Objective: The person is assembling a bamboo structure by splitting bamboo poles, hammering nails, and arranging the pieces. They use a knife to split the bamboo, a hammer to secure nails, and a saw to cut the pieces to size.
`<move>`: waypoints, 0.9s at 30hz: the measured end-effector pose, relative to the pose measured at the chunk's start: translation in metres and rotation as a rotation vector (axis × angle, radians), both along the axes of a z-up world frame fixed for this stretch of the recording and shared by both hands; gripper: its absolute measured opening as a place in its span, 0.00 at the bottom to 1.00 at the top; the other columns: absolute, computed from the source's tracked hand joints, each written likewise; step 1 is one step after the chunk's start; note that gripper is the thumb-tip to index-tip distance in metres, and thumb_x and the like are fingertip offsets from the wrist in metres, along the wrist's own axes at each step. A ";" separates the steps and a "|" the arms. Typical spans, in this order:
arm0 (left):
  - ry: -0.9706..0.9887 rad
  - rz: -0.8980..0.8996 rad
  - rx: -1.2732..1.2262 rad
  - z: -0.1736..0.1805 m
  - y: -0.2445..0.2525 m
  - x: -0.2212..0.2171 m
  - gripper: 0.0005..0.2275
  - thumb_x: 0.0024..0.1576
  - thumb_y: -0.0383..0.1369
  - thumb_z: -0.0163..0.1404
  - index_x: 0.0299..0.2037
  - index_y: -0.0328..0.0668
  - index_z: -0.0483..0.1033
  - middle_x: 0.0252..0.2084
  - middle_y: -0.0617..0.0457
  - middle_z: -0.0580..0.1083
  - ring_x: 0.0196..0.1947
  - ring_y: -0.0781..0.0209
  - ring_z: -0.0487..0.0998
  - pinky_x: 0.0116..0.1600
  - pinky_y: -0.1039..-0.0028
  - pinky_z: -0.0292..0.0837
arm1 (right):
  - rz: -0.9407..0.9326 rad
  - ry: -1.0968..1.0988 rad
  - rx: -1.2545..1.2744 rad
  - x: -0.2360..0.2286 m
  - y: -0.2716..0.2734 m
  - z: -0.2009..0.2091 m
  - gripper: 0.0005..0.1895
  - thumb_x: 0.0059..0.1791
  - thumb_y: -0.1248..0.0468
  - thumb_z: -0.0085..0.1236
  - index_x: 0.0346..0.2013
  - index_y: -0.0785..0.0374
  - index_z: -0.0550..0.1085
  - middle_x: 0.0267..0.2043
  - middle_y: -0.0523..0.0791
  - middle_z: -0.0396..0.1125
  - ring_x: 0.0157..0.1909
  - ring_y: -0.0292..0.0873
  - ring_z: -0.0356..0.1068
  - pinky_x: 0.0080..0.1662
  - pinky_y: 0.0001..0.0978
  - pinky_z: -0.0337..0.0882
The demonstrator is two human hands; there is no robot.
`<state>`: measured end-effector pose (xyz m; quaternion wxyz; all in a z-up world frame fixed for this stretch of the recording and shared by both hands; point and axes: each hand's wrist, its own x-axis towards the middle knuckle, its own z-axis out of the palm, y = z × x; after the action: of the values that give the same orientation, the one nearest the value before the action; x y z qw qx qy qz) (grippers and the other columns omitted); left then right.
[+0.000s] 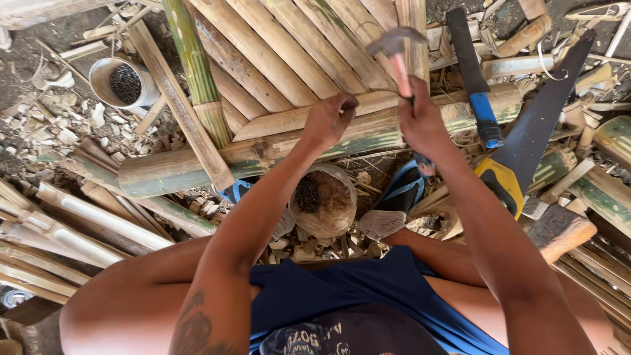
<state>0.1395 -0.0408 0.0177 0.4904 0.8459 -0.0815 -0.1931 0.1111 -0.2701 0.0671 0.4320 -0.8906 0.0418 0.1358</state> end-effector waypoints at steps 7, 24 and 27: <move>-0.325 0.108 0.104 -0.041 -0.059 0.003 0.05 0.53 0.31 0.59 0.37 0.44 0.78 0.46 0.51 0.79 0.47 0.48 0.78 0.54 0.54 0.73 | 0.030 0.120 -0.104 -0.043 -0.034 0.075 0.38 0.54 0.67 0.44 0.79 0.59 0.47 0.27 0.53 0.68 0.25 0.46 0.68 0.33 0.43 0.68; -0.239 0.193 0.138 -0.063 -0.074 0.006 0.06 0.50 0.33 0.62 0.36 0.46 0.82 0.49 0.57 0.74 0.53 0.50 0.69 0.59 0.57 0.63 | 0.329 0.085 -0.526 -0.027 -0.003 0.056 0.40 0.53 0.69 0.50 0.79 0.57 0.48 0.34 0.60 0.66 0.31 0.64 0.71 0.39 0.58 0.73; -0.211 0.209 0.146 -0.068 -0.076 0.005 0.05 0.50 0.33 0.62 0.33 0.46 0.82 0.49 0.58 0.75 0.54 0.51 0.70 0.60 0.57 0.63 | 0.271 -0.126 -0.390 -0.029 -0.005 0.059 0.37 0.55 0.69 0.46 0.79 0.57 0.48 0.37 0.57 0.67 0.33 0.59 0.73 0.40 0.51 0.77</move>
<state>0.1441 -0.1173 -0.0498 0.4337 0.8988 -0.0298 -0.0567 0.0823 -0.2749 0.1265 0.2316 -0.9613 -0.0797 0.1259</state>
